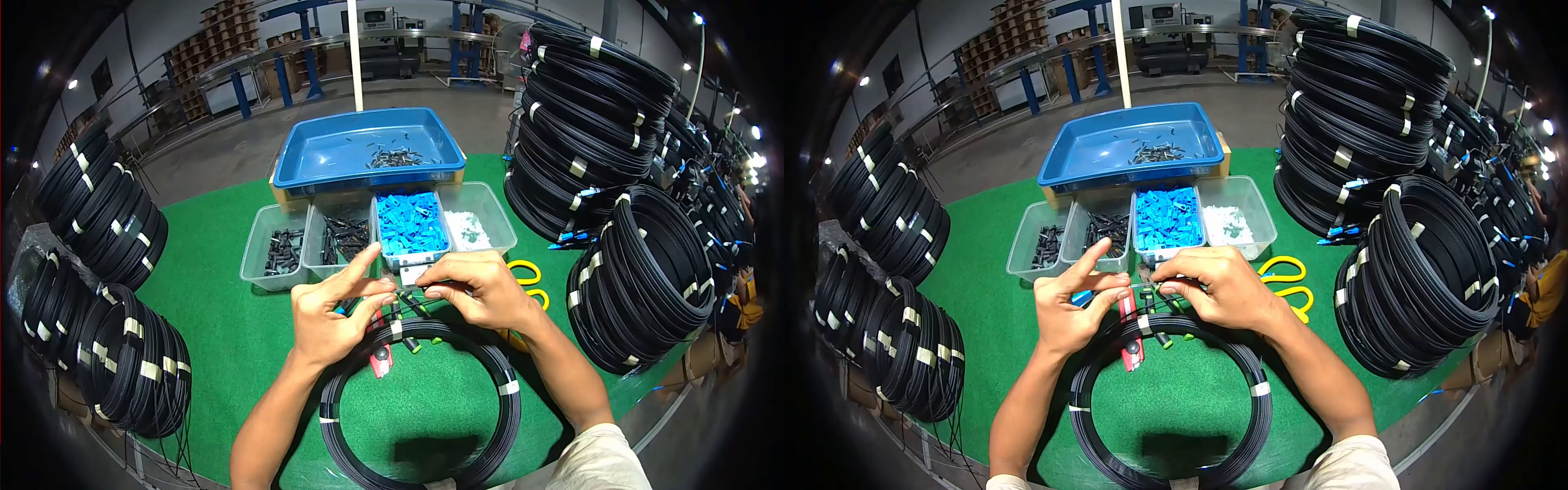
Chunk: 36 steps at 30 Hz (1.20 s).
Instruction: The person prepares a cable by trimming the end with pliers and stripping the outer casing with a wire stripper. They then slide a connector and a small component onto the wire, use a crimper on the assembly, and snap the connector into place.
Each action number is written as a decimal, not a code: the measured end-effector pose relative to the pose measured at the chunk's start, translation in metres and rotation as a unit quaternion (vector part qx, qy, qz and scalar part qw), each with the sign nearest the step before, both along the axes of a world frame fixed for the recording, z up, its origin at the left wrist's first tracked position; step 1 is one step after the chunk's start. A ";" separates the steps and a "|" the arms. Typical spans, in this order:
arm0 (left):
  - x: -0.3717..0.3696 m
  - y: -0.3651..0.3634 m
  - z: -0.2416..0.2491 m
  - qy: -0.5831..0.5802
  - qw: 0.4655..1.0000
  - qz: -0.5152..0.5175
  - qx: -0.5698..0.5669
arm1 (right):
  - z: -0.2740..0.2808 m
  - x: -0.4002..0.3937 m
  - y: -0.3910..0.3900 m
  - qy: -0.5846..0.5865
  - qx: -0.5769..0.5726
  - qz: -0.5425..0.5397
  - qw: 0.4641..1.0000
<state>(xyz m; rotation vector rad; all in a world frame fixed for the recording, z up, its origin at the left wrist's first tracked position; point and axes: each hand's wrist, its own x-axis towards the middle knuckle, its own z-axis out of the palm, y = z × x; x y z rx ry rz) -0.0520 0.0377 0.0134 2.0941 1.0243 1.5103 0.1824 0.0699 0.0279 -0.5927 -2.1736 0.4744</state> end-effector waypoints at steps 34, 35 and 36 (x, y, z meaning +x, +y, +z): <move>-0.049 0.184 0.007 0.656 0.749 -0.054 -0.078 | -0.013 -0.017 0.028 -0.033 -0.041 -0.111 0.992; -0.046 0.186 0.007 0.646 0.755 -0.065 -0.088 | -0.013 -0.017 0.028 -0.030 -0.040 -0.110 0.993; -0.046 0.188 0.006 0.636 0.762 -0.075 -0.097 | -0.013 -0.017 0.028 -0.026 -0.038 -0.109 0.993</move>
